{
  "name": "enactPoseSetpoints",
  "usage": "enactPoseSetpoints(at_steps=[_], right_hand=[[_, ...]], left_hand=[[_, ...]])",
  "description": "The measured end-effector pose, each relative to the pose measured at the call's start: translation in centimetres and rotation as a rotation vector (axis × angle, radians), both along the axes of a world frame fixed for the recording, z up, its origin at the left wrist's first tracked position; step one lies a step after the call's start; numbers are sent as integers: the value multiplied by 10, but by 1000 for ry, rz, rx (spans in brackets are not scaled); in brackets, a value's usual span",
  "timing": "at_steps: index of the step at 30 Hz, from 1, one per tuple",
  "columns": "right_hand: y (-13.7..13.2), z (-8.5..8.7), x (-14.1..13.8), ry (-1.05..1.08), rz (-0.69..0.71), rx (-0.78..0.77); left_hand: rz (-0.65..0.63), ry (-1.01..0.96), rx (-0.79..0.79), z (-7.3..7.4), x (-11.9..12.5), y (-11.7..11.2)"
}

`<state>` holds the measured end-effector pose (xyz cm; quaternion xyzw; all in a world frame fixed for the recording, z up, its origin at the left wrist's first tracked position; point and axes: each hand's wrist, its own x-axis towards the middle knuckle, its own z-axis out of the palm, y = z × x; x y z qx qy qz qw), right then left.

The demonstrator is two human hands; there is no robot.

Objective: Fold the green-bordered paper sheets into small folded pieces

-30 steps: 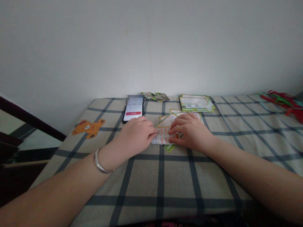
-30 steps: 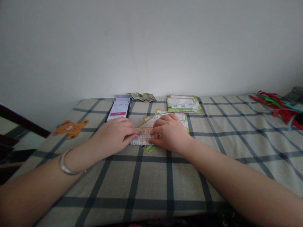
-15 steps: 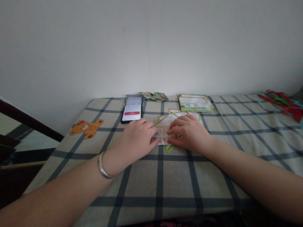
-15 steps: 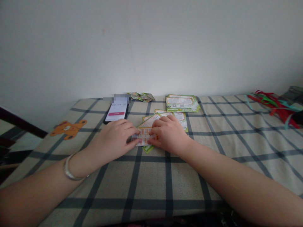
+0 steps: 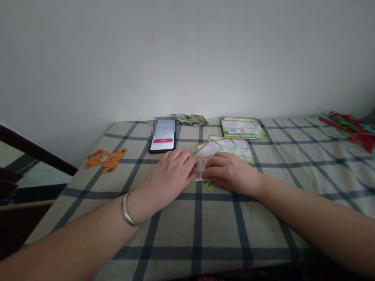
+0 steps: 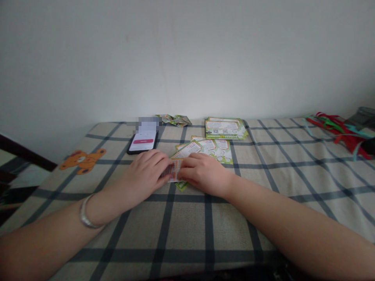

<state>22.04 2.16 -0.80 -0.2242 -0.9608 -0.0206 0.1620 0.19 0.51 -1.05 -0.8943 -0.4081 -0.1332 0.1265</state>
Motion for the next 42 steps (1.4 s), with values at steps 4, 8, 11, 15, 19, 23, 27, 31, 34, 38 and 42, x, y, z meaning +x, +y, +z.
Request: enactPoseSetpoints(at_steps=[4, 8, 11, 15, 19, 23, 27, 31, 34, 38, 42], right_hand=[[0, 0, 0, 43, 113, -59], [-1, 0, 2, 20, 96, -103], [-2, 1, 4, -6, 72, -118], [-3, 2, 4, -8, 65, -129], [-3, 1, 2, -25, 72, -86], [-3, 0, 1, -49, 78, -39], [-4, 1, 1, -80, 67, -20], [-6, 4, 2, -97, 73, -2], [-7, 6, 5, -115, 71, 2], [-7, 8, 9, -118, 56, -33], [-7, 9, 13, -116, 54, -89]], left_hand=[[-128, -34, -78, 0, 1, 4], [-190, -120, -213, -1, -3, 10], [-251, -162, -278, -2, -9, 14], [-335, -182, -297, 0, -14, 17], [-432, -168, -277, 4, -13, 16], [-464, -100, -196, 6, -12, 15], [-456, -23, -148, 6, -12, 14], [-448, -12, -125, 8, -13, 13], [-471, 15, -87, 10, -15, 14], [-491, 32, -67, 13, -16, 14], [-485, 37, -88, 14, -17, 13]])
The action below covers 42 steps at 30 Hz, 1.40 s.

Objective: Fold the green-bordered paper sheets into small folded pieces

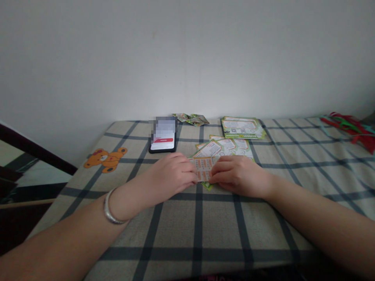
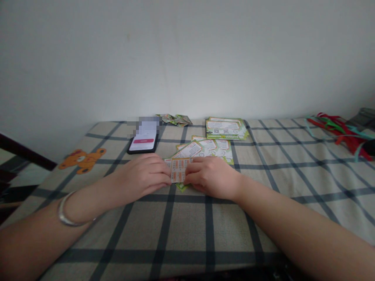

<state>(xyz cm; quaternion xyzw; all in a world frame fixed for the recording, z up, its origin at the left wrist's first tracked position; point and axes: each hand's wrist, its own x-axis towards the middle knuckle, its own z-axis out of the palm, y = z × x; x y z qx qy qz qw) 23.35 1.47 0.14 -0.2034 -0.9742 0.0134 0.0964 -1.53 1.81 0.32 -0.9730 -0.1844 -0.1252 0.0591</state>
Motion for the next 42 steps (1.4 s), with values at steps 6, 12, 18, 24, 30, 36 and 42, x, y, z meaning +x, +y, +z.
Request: enactPoseSetpoints(at_steps=[6, 12, 18, 24, 30, 36, 42], right_hand=[[2, 5, 7, 19, 3, -86], [2, 12, 13, -48, -20, -88], [2, 15, 19, -38, -12, -131], [2, 21, 23, -38, -42, -171], [0, 25, 28, -23, -82, -191], [0, 25, 29, -37, -92, -194], [0, 26, 29, -35, -83, -184]], left_hand=[[28, 15, -66, 4, -3, -2], [-4, 41, -111, 8, -6, 0], [29, 6, -240, 14, -7, -2], [17, 34, -263, 14, -9, -2], [20, 46, -229, 13, -11, -1], [58, 27, -231, 15, -11, -6], [86, 43, -253, 14, -15, -4]])
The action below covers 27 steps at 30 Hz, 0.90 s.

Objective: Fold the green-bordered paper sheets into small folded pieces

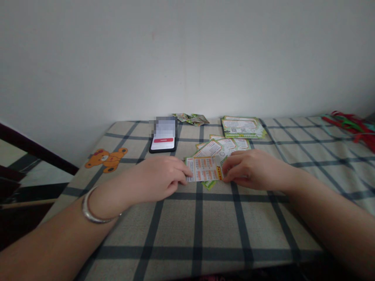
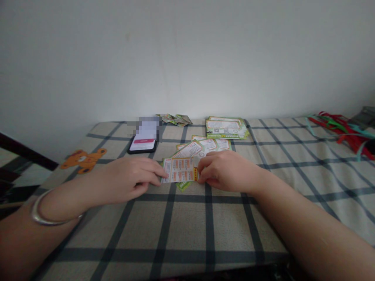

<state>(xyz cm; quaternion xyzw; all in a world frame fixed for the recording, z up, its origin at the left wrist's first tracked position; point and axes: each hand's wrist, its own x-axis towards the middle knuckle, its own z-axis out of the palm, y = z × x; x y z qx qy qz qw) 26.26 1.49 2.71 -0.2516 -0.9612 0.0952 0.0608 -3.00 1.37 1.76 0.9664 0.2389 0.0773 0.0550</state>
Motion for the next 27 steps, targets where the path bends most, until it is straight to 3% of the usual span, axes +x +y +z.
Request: enactPoseSetpoints(at_steps=[9, 15, 27], right_hand=[[2, -1, 1, 4, 15, 4], [5, -2, 1, 37, 5, -31], [4, -10, -11, 32, -79, 49]], left_hand=[[6, 4, 5, 0, -3, 0], [34, 9, 110, 1, 5, -5], [54, 13, 241, -12, 11, -6]])
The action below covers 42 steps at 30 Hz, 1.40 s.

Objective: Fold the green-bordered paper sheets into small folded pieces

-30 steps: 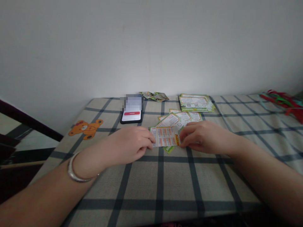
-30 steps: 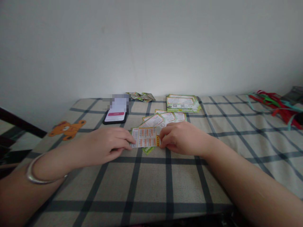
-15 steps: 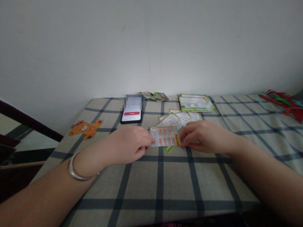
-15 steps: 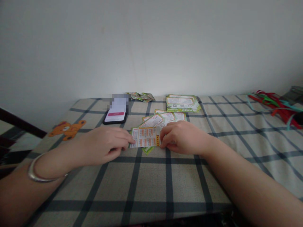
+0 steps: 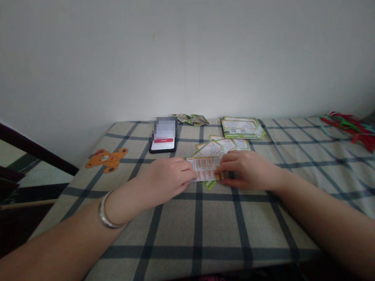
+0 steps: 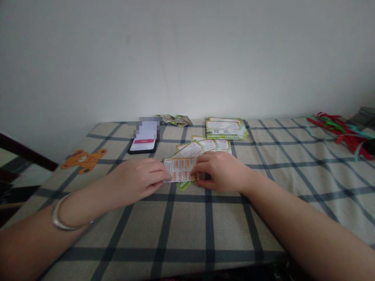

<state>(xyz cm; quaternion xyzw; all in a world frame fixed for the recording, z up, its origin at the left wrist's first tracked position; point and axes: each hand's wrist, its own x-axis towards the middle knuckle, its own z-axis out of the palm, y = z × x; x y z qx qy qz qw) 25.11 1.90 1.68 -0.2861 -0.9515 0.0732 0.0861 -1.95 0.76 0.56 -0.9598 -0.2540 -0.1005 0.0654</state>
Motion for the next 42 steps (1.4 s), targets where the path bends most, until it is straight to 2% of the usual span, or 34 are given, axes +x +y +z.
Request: enactPoseSetpoints(at_steps=[6, 10, 15, 20, 28, 31, 42], right_hand=[[-3, -5, -4, 7, -64, 61], [-4, -6, -9, 6, -80, 112], [-9, -7, -15, -92, -135, 233], [-10, -10, -17, -177, -112, 374], [-5, -10, -14, -159, -81, 437], [-6, -10, -13, -129, -44, 426], [-4, -12, -11, 114, -13, 230]], left_hand=[[-29, 49, 52, -7, 2, 0], [11, -10, 54, -11, 4, 1], [36, -76, 79, -10, 8, 0], [25, -96, 120, -11, 10, 1], [46, -165, 90, -14, 9, 5], [55, -189, 93, -14, 8, 4], [97, -295, 42, -15, 7, 6]])
